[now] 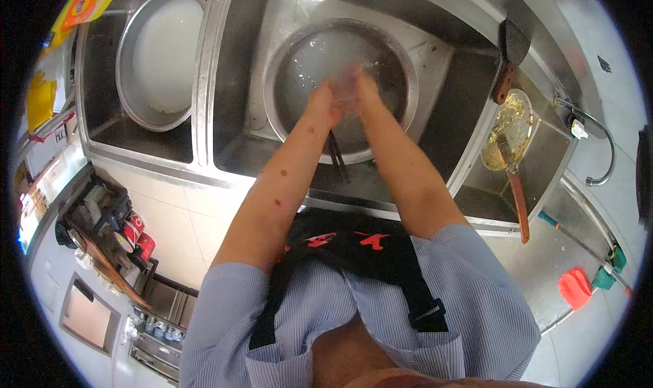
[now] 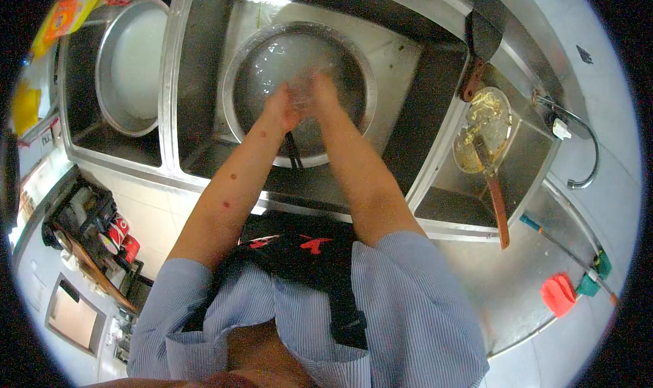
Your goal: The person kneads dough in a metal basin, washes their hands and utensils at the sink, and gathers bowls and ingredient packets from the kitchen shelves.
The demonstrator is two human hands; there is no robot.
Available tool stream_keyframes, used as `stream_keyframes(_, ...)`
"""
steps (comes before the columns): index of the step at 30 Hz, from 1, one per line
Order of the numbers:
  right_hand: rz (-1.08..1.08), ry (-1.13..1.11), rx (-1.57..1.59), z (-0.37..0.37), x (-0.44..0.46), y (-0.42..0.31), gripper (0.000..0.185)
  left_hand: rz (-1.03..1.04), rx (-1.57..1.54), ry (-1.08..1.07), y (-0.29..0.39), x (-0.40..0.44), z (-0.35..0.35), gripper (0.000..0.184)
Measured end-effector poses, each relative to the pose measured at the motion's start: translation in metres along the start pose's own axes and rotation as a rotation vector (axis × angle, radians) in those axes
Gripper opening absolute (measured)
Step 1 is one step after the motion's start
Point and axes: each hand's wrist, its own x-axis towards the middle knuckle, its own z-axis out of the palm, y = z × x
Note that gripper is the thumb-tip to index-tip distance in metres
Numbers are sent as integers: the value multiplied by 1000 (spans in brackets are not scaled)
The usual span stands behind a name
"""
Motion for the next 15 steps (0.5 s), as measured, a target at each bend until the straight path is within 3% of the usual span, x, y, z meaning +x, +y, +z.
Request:
stream_keyframes(1,150,-117,259,1,8,10,20,33,-83,-104,-2,9,-6,27)
stream_keyframes(3,248,-362,582,6,23,27,21,93,-247,-306,-11,31,-25,30)
stream_keyframes(6,198,-441,565,18,21,25,24,132,-440,-385,2,-52,25,29)
stream_keyframes(9,-152,-287,-76,30,33,10,28,183,-280,-416,-18,-38,21,29)
stream_keyframes(12,-714,-52,-776,34,26,11,26,-14,-254,-220,-29,-39,21,32)
stream_keyframes(15,-900,194,-1539,21,32,9,20,211,-122,-2,-35,-69,46,34)
